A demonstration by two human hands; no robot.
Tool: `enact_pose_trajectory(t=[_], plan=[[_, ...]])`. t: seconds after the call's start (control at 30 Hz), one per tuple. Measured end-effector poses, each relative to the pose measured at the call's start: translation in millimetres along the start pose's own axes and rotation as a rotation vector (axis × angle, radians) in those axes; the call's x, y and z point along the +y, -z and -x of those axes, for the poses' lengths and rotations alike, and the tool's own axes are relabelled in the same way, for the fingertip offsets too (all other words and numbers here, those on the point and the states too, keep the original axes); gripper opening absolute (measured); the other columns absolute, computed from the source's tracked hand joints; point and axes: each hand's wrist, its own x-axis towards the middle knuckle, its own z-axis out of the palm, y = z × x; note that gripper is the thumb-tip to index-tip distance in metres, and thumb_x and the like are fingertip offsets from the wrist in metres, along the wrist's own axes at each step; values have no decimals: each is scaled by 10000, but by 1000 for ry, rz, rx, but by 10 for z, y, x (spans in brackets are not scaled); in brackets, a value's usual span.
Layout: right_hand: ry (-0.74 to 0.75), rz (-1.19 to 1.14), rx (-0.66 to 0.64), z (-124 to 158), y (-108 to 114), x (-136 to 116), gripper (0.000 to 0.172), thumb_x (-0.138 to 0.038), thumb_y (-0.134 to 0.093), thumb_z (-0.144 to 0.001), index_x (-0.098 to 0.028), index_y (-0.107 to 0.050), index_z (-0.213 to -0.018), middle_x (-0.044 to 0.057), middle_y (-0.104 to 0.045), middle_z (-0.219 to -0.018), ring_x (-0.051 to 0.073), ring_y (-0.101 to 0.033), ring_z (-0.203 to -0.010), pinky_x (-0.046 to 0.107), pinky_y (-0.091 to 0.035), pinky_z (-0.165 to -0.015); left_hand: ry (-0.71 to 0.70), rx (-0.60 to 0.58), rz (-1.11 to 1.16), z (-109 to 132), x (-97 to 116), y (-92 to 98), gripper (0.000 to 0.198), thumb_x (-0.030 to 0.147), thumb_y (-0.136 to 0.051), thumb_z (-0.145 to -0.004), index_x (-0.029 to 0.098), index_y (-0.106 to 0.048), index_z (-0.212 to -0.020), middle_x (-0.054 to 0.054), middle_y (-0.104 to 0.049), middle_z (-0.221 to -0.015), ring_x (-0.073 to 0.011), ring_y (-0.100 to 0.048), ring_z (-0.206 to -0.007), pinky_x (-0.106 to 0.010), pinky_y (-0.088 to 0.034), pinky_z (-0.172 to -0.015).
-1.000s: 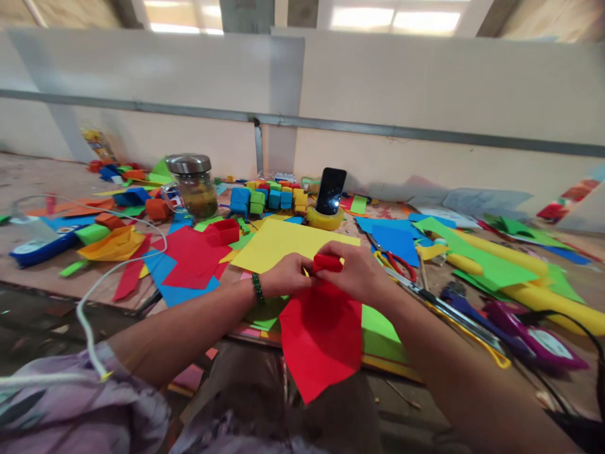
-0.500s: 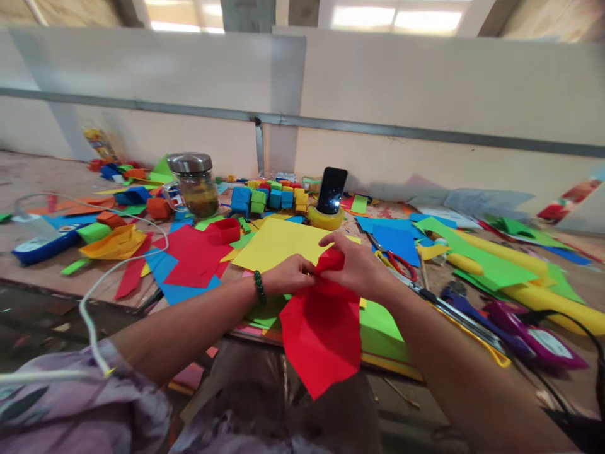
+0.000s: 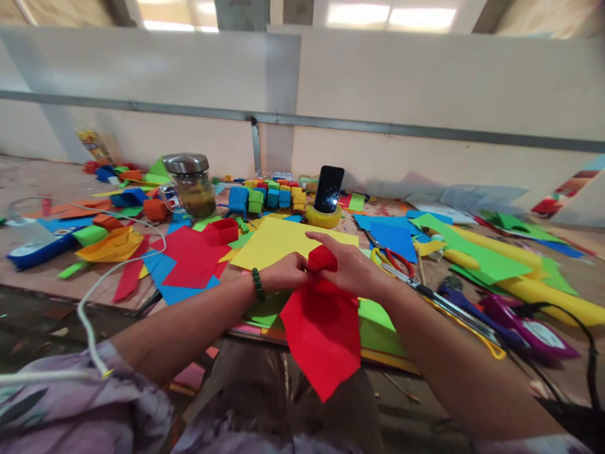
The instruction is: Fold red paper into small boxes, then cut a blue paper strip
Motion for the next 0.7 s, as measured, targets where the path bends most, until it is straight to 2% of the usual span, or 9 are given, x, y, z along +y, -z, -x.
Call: enact_pose_trajectory(t=[0.1,0.2,0.3,0.37,0.43,0.5,0.57,0.63,0.7], plan=[[-86,-226,105,-46,82,103,660,-289,-688,-760,-212,-462,-1375,84,-707,-1049,237,-669,-962,345,-509,-829,30,43,99,0,24,39,116,223,-618,-634,112,-605,-605,40,-456,-467,-71,-360,-457,-198,-256,-436],[-369,-450,201,-97,202,288,467,-524,-582,-842,-195,-580,-1173,109,-715,-998,215,-691,-872,314,-529,-734,44,206,239,-20,32,112,88,175,-656,-624,99,-665,-668,-1,-598,-570,-103,-498,-534,-201,-388,-505],[-629,-542,29,-130,229,442,455,-612,-590,-803,-172,-617,-916,109,-724,-836,205,-692,-715,288,-505,-603,70,324,295,-52,-9,192,69,148,-667,-624,89,-674,-661,-31,-649,-611,-128,-562,-570,-219,-446,-541],[-626,-565,-97,-139,179,482,412,-490,-768,-664,-176,-584,-855,62,-704,-712,191,-670,-646,267,-471,-561,73,348,300,-69,-51,229,65,136,-663,-632,83,-678,-667,-38,-656,-609,-133,-573,-562,-222,-452,-534],[-534,-586,-114,-141,104,475,437,-329,-837,-548,-182,-553,-846,8,-670,-632,175,-646,-612,258,-445,-551,65,374,310,-81,-89,249,89,127,-664,-638,80,-691,-709,-49,-683,-658,-139,-597,-587,-225,-467,-547],[-447,-575,-33,-135,26,442,440,-278,-808,-542,-186,-533,-873,-21,-646,-606,169,-628,-594,262,-433,-545,60,399,321,-89,-114,255,117,130,-675,-643,80,-698,-746,-64,-707,-720,-150,-622,-623,-234,-485,-569],[-393,-476,94,-124,-47,399,409,-294,-751,-609,-192,-514,-927,-31,-638,-615,165,-618,-586,264,-429,-537,60,413,328,-95,-126,251,124,138,-694,-640,77,-700,-748,-79,-718,-748,-163,-636,-639,-245,-498,-579],[-371,-322,201,-114,-119,358,372,-309,-692,-670,-200,-499,-968,-35,-631,-625,166,-612,-583,255,-414,-514,61,419,331,-104,-134,242,109,132,-703,-632,70,-697,-722,-89,-718,-738,-170,-637,-628,-251,-500,-569],[-387,-215,243,-108,-190,323,376,-298,-665,-687,-196,-501,-1009,-30,-630,-636,175,-619,-591,249,-409,-496,57,423,334,-117,-146,231,94,116,-694,-632,66,-693,-712,-90,-716,-733,-170,-638,-628,-252,-506,-574]])
